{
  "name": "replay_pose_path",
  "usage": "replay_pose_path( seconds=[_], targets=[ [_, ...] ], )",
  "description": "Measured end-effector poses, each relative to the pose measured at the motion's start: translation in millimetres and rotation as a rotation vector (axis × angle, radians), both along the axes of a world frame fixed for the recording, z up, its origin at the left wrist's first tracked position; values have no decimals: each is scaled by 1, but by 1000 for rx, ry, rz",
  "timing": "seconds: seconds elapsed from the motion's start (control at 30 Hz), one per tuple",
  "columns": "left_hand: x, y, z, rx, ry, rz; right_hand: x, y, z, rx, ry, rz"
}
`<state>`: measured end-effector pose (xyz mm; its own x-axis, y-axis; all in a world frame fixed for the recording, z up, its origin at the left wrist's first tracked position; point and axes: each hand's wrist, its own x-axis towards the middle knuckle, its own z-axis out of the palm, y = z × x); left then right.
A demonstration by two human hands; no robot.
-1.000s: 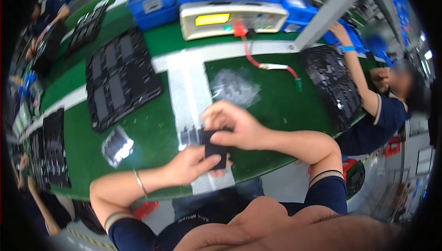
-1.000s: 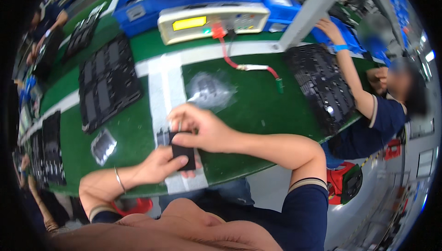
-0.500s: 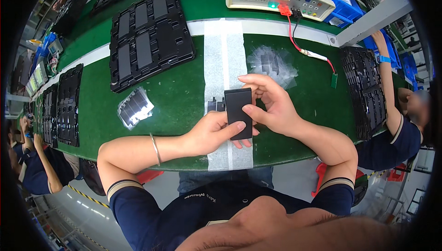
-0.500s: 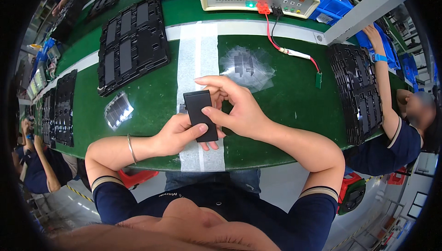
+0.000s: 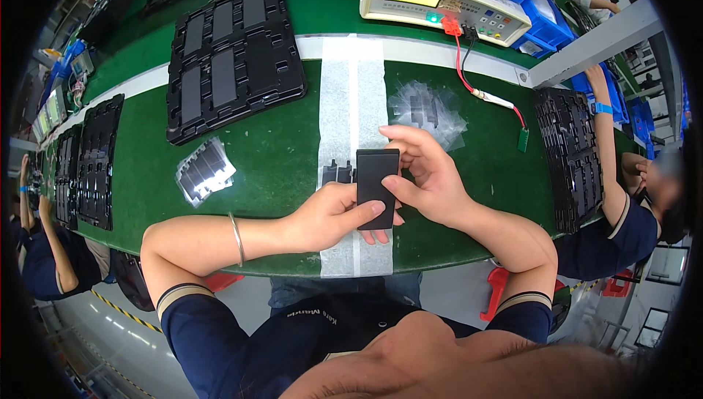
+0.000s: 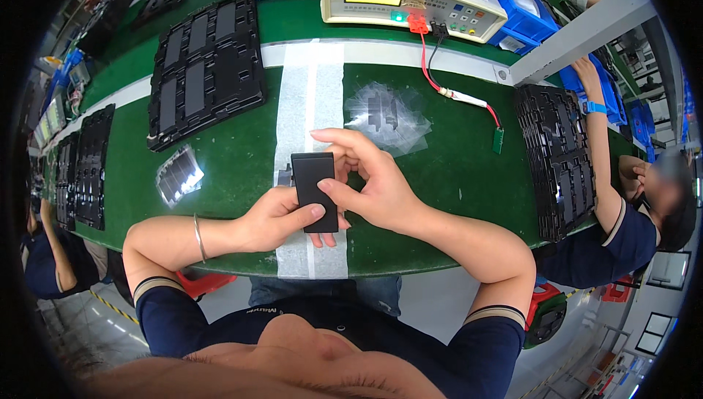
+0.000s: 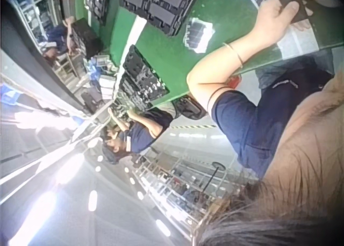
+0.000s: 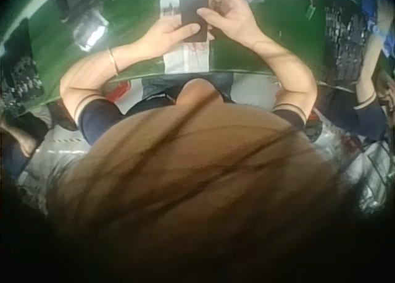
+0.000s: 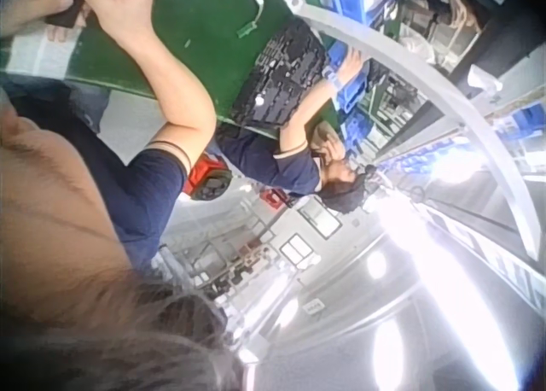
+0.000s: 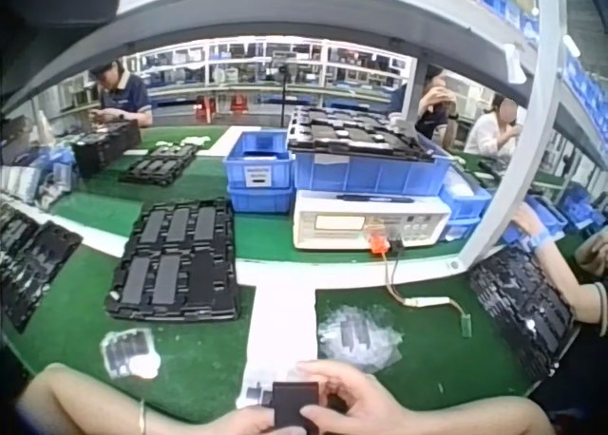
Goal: The person applies adhesive films onto battery components by hand, folds the edges over the battery, and sets the components into a tray.
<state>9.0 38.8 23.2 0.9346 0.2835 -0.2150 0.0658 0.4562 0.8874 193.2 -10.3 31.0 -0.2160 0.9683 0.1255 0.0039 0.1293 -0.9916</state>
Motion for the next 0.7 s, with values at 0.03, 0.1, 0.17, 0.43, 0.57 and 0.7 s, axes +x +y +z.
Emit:
replay_pose_path(
  seconds=[0.03,0.1,0.17,0.43,0.57,0.7],
  targets=[
    [0,0,0,-16,6,4,-1,1,2,-8,53,-17],
    [0,0,0,-7,3,2,0,1,-1,15,38,-5],
    [0,0,-1,2,-1,0,0,2,-2,37,22,8],
    [2,0,1,-21,2,-10,4,1,-6,9,60,11],
    [0,-4,-2,64,22,-3,4,2,-5,20,184,-20],
    [0,-5,-1,260,14,-40,6,-1,1,-194,138,-25]
  ],
)
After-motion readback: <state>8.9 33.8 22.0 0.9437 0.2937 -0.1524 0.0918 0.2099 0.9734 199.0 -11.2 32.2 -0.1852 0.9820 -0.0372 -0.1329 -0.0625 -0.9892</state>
